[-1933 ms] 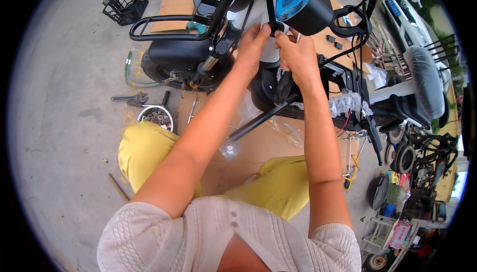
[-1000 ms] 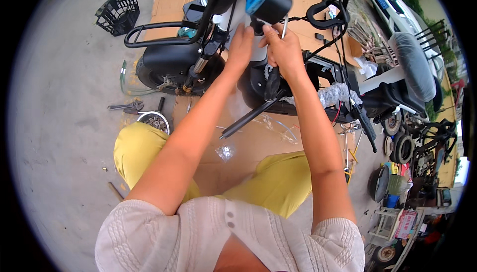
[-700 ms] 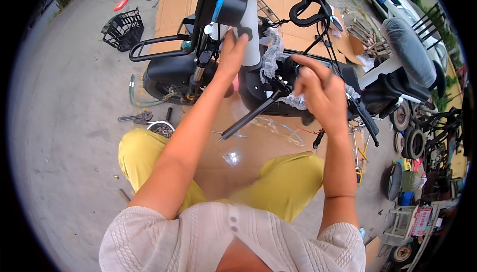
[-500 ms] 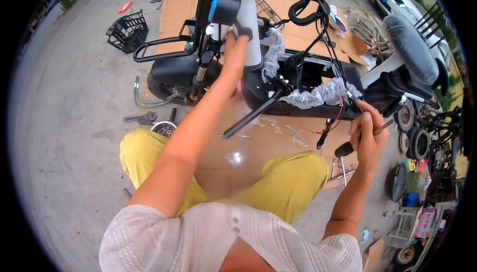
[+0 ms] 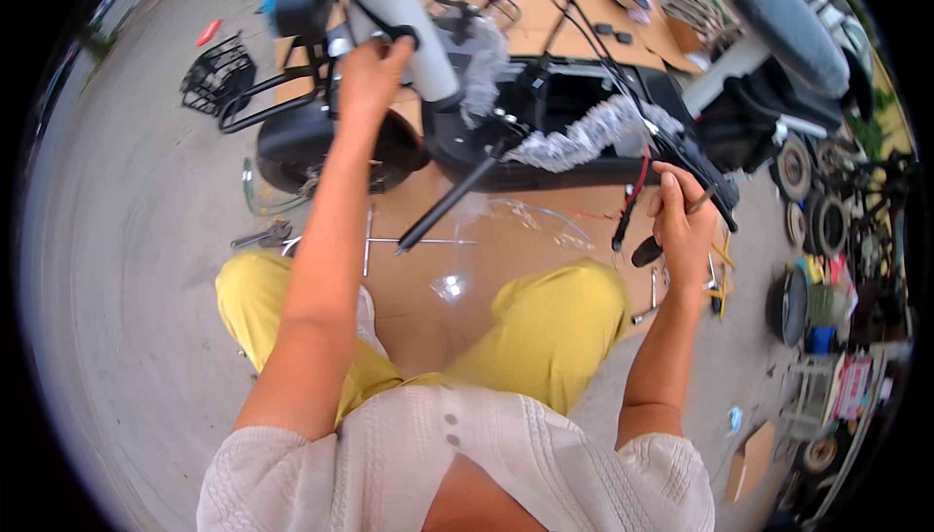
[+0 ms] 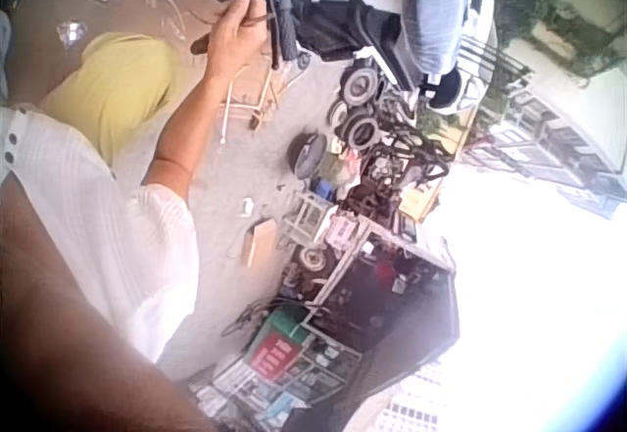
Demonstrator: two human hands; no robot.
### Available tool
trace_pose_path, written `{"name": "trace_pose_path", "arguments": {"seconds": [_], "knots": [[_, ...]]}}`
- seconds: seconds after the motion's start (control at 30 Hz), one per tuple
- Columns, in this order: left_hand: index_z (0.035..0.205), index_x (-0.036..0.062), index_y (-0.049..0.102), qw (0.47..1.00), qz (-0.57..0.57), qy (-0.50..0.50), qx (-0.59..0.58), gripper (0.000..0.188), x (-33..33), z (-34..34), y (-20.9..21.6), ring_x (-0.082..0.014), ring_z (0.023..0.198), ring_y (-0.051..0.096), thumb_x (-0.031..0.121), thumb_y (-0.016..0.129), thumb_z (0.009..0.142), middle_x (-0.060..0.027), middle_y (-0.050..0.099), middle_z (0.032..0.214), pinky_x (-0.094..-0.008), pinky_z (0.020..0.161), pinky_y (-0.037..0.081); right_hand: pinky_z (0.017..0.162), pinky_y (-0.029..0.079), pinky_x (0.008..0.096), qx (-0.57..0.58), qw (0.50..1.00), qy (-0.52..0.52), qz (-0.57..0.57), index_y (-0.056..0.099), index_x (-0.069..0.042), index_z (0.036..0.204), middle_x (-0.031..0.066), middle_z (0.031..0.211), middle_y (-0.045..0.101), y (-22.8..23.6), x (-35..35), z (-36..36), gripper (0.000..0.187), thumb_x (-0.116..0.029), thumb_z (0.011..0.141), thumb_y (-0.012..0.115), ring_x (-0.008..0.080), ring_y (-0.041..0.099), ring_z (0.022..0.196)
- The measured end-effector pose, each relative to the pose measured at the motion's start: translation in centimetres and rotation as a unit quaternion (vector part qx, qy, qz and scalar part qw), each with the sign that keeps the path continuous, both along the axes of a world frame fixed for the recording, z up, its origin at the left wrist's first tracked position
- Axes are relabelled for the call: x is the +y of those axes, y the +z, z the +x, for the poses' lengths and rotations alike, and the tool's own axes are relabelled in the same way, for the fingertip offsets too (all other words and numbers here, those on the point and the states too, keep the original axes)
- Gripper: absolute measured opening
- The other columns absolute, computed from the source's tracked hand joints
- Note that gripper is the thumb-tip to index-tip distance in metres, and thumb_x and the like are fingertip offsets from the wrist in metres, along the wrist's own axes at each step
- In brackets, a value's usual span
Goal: The person connects electrical wires to the handlebar assembly of an electric scooter. They then secure the wiring and components using zip ties and a screwdriver, tightening the fasteners to complete the assembly.
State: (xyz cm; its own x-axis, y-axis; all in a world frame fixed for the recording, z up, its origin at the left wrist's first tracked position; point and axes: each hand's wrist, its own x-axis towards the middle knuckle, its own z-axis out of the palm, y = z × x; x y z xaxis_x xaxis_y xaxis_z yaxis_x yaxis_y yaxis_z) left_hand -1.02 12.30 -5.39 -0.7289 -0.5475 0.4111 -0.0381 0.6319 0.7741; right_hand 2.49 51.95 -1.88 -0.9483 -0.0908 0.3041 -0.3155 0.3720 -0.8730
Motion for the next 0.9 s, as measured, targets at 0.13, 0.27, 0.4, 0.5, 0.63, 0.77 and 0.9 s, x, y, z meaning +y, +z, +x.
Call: {"name": "trace_pose_path", "arguments": {"seconds": [0.13,0.27,0.4,0.5,0.63,0.77,0.9], "knots": [[0.089,-0.0035,0.068,1.0,0.021,-0.008,-0.022,0.05,-1.7,-0.5,-1.5,-0.0295,0.073,0.063,0.045,0.058,0.089,-0.0175,0.067,0.076,-0.0404,0.072,0.047,0.049,0.038,0.0243,-0.047,0.987,-0.145,0.04,0.068,0.002,0.102,0.002,0.06,0.056,-8.1,7.1,0.1,0.024,-0.018,0.098,0.055,0.007,0.05,0.053],[0.098,-0.0068,0.065,0.962,0.231,-0.057,0.134,0.034,-1.3,-1.8,-3.6,-0.0147,0.075,0.063,0.026,0.067,0.09,-0.0083,0.067,0.084,-0.0247,0.06,0.043,0.039,0.034,0.0262,-0.273,0.915,-0.273,-0.119,0.062,0.0,0.109,0.0024,0.062,0.051,-21.0,15.8,-0.7,0.024,-0.02,0.098,0.054,0.0099,0.042,0.043],[0.116,-0.0164,0.054,0.9,0.355,-0.064,0.243,0.036,0.0,-3.0,-4.0,-0.028,0.103,0.063,0.007,0.063,0.09,-0.0201,0.061,0.11,-0.036,0.094,0.052,0.04,0.039,0.0333,-0.406,0.804,-0.352,-0.254,0.055,-0.001,0.099,0.0093,0.066,0.052,-34.7,23.4,-1.3,0.014,-0.014,0.093,0.054,0.0172,0.046,0.047],[0.115,-0.0155,0.056,0.914,0.331,-0.03,0.232,0.037,-1.7,-2.7,-4.4,-0.0278,0.099,0.064,0.008,0.065,0.089,-0.0202,0.062,0.108,-0.0363,0.089,0.054,0.042,0.041,0.0389,-0.429,0.797,-0.353,-0.239,0.049,-0.003,0.089,0.0114,0.067,0.053,-40.6,24.7,-4.0,0.01,-0.011,0.09,0.055,0.0222,0.048,0.048],[0.109,-0.0072,0.062,0.93,0.297,0.013,0.215,0.034,-0.7,-3.0,-4.0,-0.0182,0.082,0.063,0.015,0.071,0.085,-0.0095,0.064,0.098,-0.0286,0.073,0.054,0.045,0.047,0.0396,-0.311,0.894,-0.32,0.036,0.057,0.002,0.08,0.0136,0.068,0.06,-47.1,27.7,-7.7,0.016,-0.013,0.084,0.053,0.0246,0.057,0.049],[0.113,-0.0036,0.064,0.937,0.298,-0.036,0.181,0.034,1.5,-3.5,-3.2,-0.0154,0.089,0.062,0.02,0.069,0.088,-0.0045,0.066,0.101,-0.0288,0.081,0.05,0.072,0.055,0.0474,-0.216,0.85,-0.382,0.292,0.066,0.01,0.09,0.0263,0.078,0.069,-48.6,30.7,-9.0,0.037,-0.022,0.072,0.068,0.0401,0.069,0.08],[0.115,-0.0069,0.063,0.929,0.292,-0.038,0.224,0.036,1.9,-0.9,-2.2,-0.0122,0.093,0.061,0.017,0.066,0.088,-0.0077,0.068,0.103,-0.0257,0.087,0.045,0.073,0.054,0.0474,-0.272,0.868,-0.106,0.402,0.068,0.01,0.093,0.0266,0.08,0.069,-41.0,23.6,-7.3,0.037,-0.025,0.08,0.063,0.0412,0.069,0.081]]}}
